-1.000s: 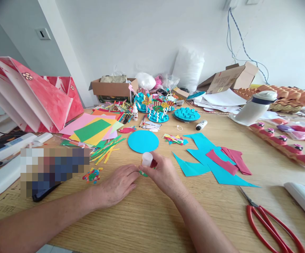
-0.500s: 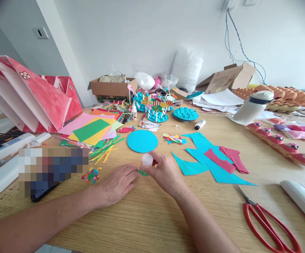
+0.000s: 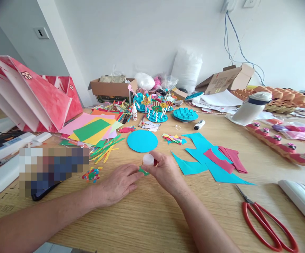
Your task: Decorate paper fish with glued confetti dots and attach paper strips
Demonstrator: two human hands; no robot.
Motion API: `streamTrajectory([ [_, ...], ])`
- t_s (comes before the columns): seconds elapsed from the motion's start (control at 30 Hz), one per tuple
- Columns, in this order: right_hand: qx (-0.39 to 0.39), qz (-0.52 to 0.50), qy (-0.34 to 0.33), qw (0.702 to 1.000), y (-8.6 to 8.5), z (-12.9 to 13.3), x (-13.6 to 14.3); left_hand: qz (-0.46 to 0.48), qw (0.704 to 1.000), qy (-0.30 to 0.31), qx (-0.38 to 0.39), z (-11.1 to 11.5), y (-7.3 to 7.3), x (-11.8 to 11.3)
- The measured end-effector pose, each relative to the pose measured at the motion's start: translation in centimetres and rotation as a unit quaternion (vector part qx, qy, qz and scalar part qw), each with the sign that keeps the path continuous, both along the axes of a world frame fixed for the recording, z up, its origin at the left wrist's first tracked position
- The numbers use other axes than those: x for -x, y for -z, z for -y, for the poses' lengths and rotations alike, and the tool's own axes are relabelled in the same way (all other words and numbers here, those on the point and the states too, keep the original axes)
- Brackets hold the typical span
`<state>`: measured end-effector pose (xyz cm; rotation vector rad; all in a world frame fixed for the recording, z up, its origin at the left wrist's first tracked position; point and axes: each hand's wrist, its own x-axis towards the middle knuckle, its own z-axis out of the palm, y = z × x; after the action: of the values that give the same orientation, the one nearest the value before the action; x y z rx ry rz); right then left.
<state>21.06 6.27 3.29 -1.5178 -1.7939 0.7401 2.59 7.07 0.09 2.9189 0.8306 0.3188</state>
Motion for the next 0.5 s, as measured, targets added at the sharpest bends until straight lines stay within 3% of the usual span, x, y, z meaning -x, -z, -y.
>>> streamTrajectory([
  [0.5, -0.002, 0.024, 0.026, 0.999, -0.21, -0.35, -0.3, -0.006, 1.0, -0.012, -0.019, 0.26, 0.34, -0.04],
])
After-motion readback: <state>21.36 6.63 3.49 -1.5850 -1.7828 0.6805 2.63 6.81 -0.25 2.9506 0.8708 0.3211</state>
